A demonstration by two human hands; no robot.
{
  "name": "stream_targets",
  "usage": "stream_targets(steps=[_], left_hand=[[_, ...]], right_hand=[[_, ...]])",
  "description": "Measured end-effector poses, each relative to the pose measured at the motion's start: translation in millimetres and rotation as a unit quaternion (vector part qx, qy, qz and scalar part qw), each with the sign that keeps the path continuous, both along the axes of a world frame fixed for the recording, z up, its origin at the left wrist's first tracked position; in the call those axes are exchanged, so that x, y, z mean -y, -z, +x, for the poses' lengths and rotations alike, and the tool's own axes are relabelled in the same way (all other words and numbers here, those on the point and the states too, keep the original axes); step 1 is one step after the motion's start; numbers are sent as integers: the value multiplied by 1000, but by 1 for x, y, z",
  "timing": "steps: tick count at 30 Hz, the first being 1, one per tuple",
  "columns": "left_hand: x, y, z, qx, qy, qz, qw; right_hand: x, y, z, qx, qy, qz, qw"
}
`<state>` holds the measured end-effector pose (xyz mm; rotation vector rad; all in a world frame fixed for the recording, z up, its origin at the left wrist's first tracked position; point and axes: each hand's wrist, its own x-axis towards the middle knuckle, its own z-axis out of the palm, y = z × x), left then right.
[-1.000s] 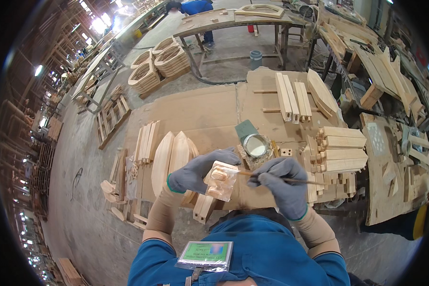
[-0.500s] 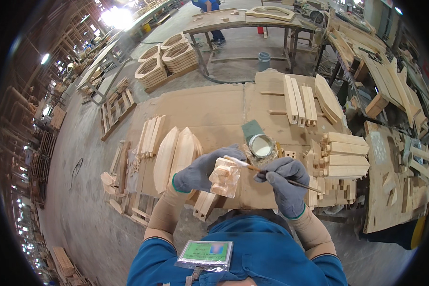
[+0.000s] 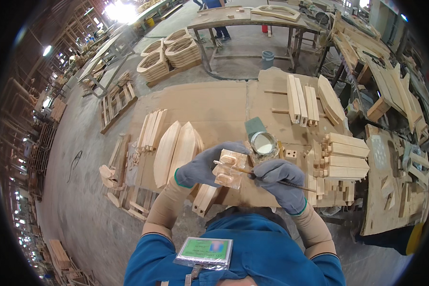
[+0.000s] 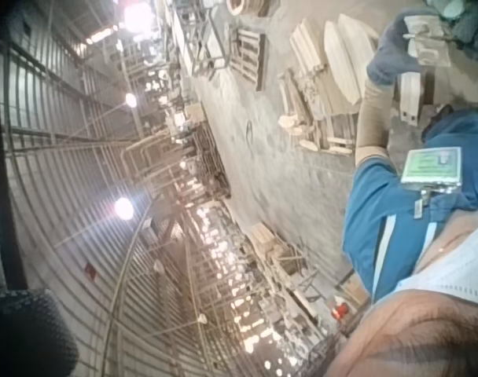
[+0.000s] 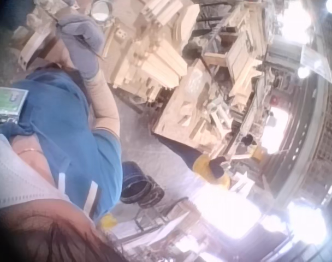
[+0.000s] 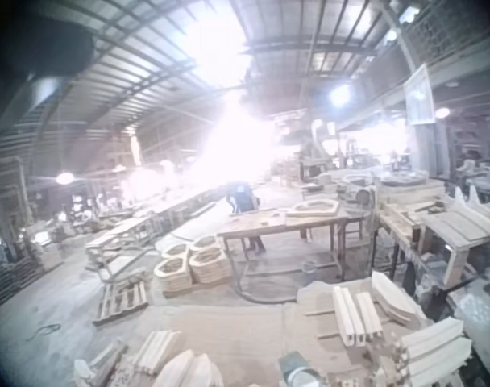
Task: The person sits on the floor and opens a container of white adhesive. They then walk to a workbench in a workshop and apply the adhesive to small wooden pieces using a brush, placing the coated pieces into a stack.
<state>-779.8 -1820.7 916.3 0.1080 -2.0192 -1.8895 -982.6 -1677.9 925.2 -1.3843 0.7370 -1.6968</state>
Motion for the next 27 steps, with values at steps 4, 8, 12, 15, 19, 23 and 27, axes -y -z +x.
stream_targets(steps=[4,8,12,15,19,23,27], left_hand=[[-1,4,6,19,-24,-8,999],[0,2,6,-3,-17,1,1000],[0,0,7,7,-25,-11,1000],[-1,0,9,-5,-31,-24,999],[-2,-5,9,10,-59,29,998],[-5,2,11,-4,-105,40,994],[-2,3,12,38,-132,30,990]], right_hand=[[-5,11,-5,58,-63,-1,996],[-7,16,-9,110,-57,14,992],[-8,12,-5,59,-63,14,996],[-11,12,-13,85,-60,15,994],[-6,7,-16,107,1,21,994],[-12,2,-6,98,15,55,994],[-16,3,-12,102,2,55,993]])
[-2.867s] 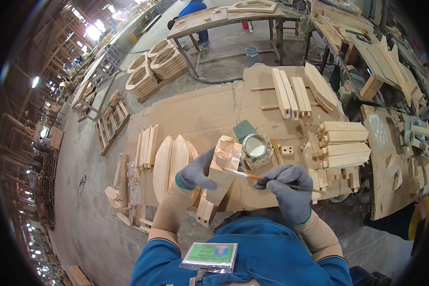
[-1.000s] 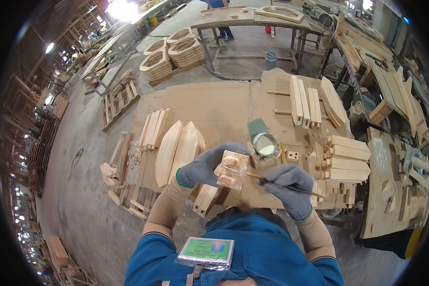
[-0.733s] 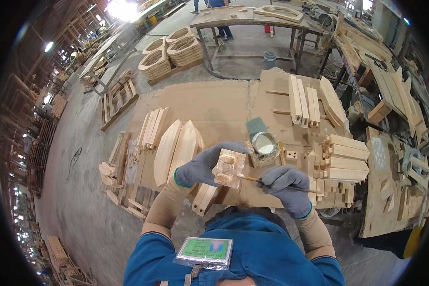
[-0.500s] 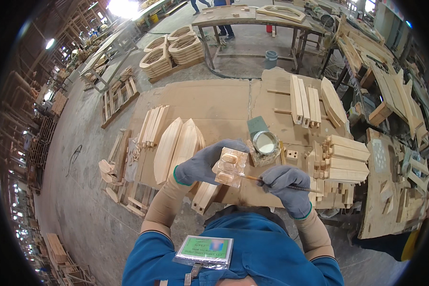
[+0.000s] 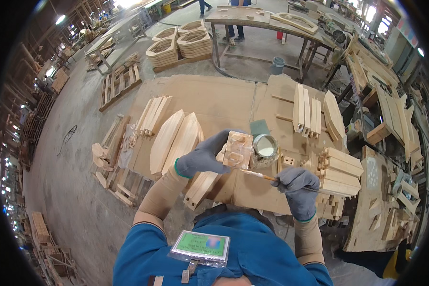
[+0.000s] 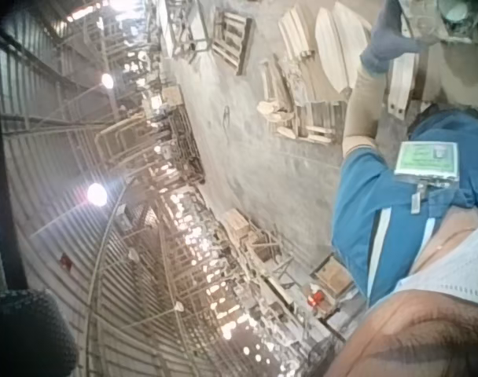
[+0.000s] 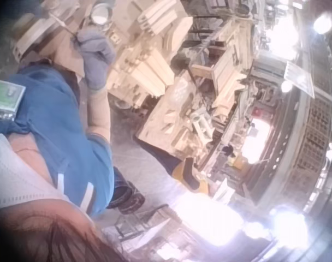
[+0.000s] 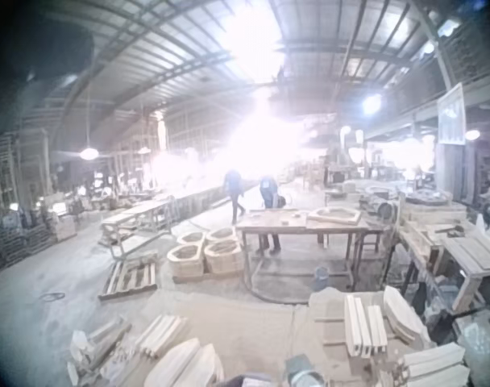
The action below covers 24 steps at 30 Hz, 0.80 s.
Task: The person sits on the floor and opens a container of white adhesive. They then walk to a workbench in a workshop and apply the adhesive to small wooden pieces using a brush, placing the coated pieces into a stack.
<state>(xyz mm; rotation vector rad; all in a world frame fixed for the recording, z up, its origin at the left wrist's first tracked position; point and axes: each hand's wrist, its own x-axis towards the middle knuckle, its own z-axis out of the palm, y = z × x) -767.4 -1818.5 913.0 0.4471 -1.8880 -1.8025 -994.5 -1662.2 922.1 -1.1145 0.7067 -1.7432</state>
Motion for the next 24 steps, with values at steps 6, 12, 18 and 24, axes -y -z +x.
stream_targets(steps=[6,12,18,24], left_hand=[[-8,-9,-8,-12,21,24,999],[-8,-6,-5,-2,11,-7,1000],[-10,-3,-3,-32,6,-19,999],[-15,-5,-5,-34,-22,-19,999]], right_hand=[[21,-7,13,-30,-55,2,998],[14,0,19,56,-35,93,993],[10,3,7,76,-79,112,988],[3,-8,19,72,92,24,993]])
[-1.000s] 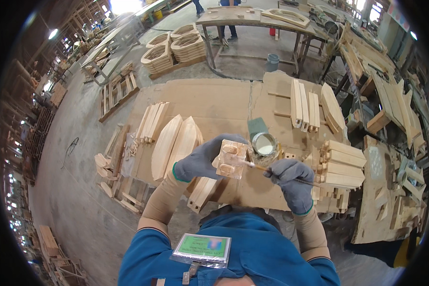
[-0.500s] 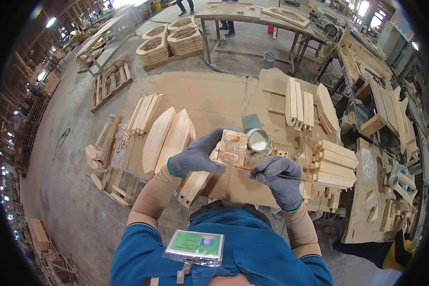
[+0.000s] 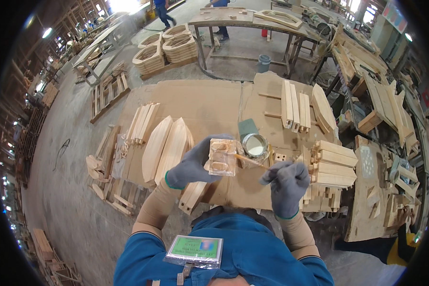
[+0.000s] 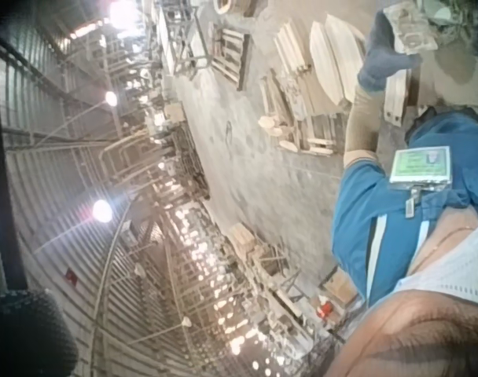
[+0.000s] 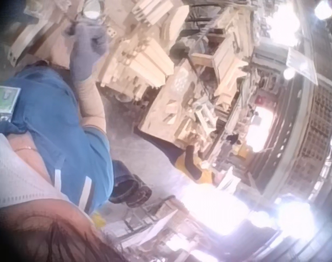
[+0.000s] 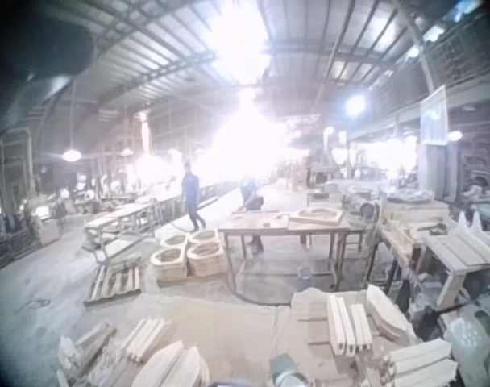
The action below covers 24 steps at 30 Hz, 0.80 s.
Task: The person sits on the floor and opens a container of white adhesive. They then walk to a workbench in a workshop and apply the adhesive to small wooden pieces using a brush, placing the coated pieces into a stack.
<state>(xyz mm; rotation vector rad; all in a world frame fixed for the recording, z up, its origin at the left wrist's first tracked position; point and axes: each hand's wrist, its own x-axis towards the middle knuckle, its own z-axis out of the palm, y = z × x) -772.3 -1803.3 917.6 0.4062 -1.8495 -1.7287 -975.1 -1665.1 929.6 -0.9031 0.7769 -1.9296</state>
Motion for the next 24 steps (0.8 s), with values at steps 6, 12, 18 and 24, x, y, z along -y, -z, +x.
stream_targets(steps=[6,12,18,24], left_hand=[[-8,10,-5,-7,-47,6,999],[-5,21,2,-1,-77,-39,996],[-8,32,-7,-11,-138,-77,987],[-20,7,-15,-5,-158,-4,987]], right_hand=[[8,7,8,-262,40,-89,960],[1,7,1,-155,41,-112,981],[0,0,20,-367,96,-155,912],[10,-7,6,-400,158,-152,890]])
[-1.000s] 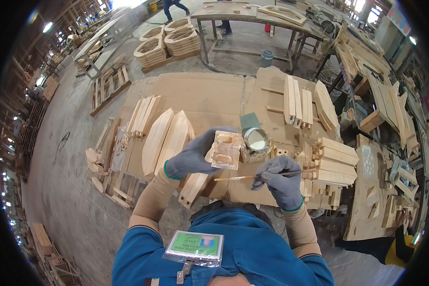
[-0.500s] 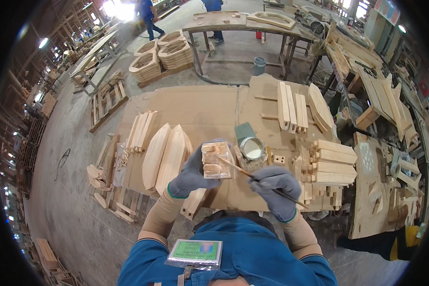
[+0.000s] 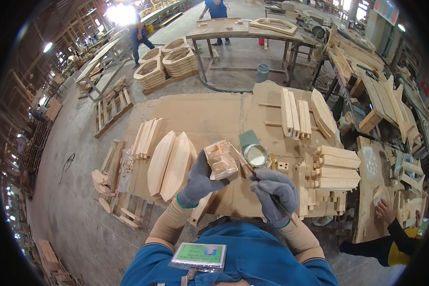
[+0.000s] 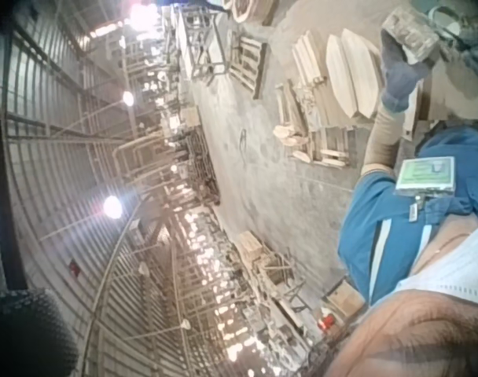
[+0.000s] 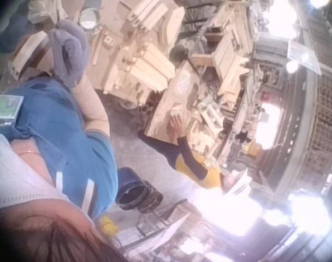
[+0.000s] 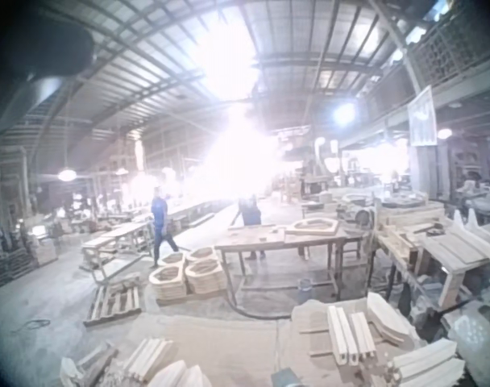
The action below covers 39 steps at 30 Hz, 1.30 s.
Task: The person sits on the floor and opens a container of white adhesive. They then walk to a workbench in a workshop and apply the adhesive to small wooden pieces using a brush, placing the coated pieces into a stack.
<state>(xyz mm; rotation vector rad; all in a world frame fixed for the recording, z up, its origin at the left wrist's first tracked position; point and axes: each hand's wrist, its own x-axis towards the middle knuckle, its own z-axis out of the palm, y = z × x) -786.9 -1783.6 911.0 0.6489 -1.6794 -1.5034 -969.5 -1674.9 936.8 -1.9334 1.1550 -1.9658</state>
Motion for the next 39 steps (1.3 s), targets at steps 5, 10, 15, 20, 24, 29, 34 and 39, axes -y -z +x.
stream_targets(steps=[5,10,15,20,24,29,34,39], left_hand=[[1,1,1,-5,50,27,998],[2,-8,6,10,100,43,994],[8,-16,6,22,137,104,985],[17,-30,1,51,173,189,965],[32,-12,-2,19,189,207,960],[38,-16,-20,41,210,151,965],[35,-19,-25,38,203,88,975],[38,-19,-12,33,216,22,976]], right_hand=[[22,-7,-11,-57,-13,-42,997],[27,-12,-18,-125,-32,-54,990],[26,-8,-30,-195,-47,-39,979],[25,-10,-45,-237,-33,-47,970],[14,-11,-52,-3,-26,-2,1000],[6,12,-44,263,-105,44,958],[9,16,-35,339,-101,98,930],[5,12,-33,306,-127,119,936]])
